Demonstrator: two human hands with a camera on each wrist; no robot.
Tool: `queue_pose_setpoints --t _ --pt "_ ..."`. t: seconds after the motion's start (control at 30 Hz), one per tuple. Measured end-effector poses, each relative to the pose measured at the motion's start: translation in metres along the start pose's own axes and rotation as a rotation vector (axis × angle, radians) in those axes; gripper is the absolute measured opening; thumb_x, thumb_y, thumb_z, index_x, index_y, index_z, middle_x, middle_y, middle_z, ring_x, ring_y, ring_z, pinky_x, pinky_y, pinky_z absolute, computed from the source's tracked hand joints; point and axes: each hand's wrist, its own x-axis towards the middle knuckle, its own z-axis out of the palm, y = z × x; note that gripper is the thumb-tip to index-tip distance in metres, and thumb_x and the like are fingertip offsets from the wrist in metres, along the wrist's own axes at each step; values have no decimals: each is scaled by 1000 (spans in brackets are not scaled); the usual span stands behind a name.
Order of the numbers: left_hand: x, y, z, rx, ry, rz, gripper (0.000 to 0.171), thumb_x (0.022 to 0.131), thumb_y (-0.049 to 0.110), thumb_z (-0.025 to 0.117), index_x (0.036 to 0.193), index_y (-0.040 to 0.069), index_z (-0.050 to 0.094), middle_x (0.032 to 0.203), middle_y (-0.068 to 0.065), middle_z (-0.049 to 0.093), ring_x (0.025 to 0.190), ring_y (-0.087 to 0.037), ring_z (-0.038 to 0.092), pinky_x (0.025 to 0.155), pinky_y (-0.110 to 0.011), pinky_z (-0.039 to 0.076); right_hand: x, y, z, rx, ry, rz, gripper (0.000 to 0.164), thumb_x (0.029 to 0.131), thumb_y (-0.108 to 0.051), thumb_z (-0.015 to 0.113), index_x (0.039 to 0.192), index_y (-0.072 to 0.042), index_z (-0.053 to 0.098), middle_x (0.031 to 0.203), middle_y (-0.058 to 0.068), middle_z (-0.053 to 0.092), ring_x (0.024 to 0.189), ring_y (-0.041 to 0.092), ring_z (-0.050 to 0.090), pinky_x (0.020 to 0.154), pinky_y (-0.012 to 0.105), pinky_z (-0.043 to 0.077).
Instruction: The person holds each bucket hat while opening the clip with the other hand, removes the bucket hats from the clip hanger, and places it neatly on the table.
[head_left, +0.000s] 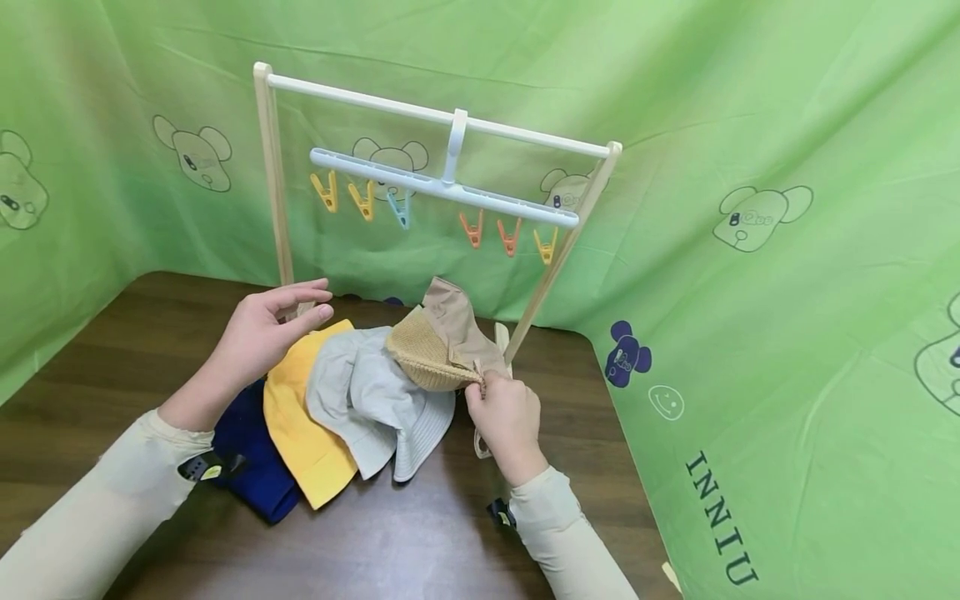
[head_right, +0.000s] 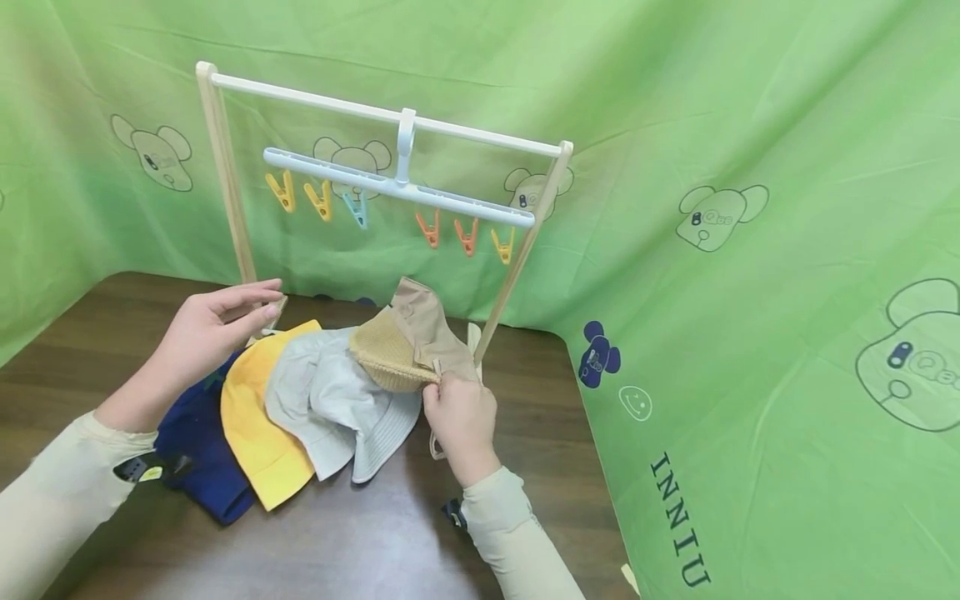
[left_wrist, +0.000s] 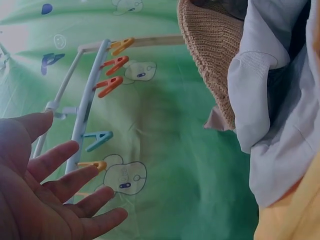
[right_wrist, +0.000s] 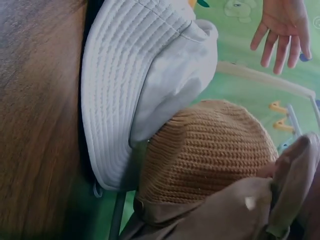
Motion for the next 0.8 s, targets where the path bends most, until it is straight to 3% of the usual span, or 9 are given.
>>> queue_pose_setpoints --t 0.37,0.8 --pt "-13 -4 -8 41 24 11 37 98 41 70 126 17 74 145 3 61 138 -22 53 108 -51 44 -4 9 -5 10 -167 -134 35 80 -21 66 56 -21 39 47 -7 33 42 25 43 42 43 37" --pt "-18 -10 -7 42 21 9 36 98 38 71 126 17 74 144 1 62 138 -23 53 108 -53 43 -15 10 -4 11 -357 -236 34 85 -30 71 60 -24 47 52 -11 42 48 14 46 48 42 44"
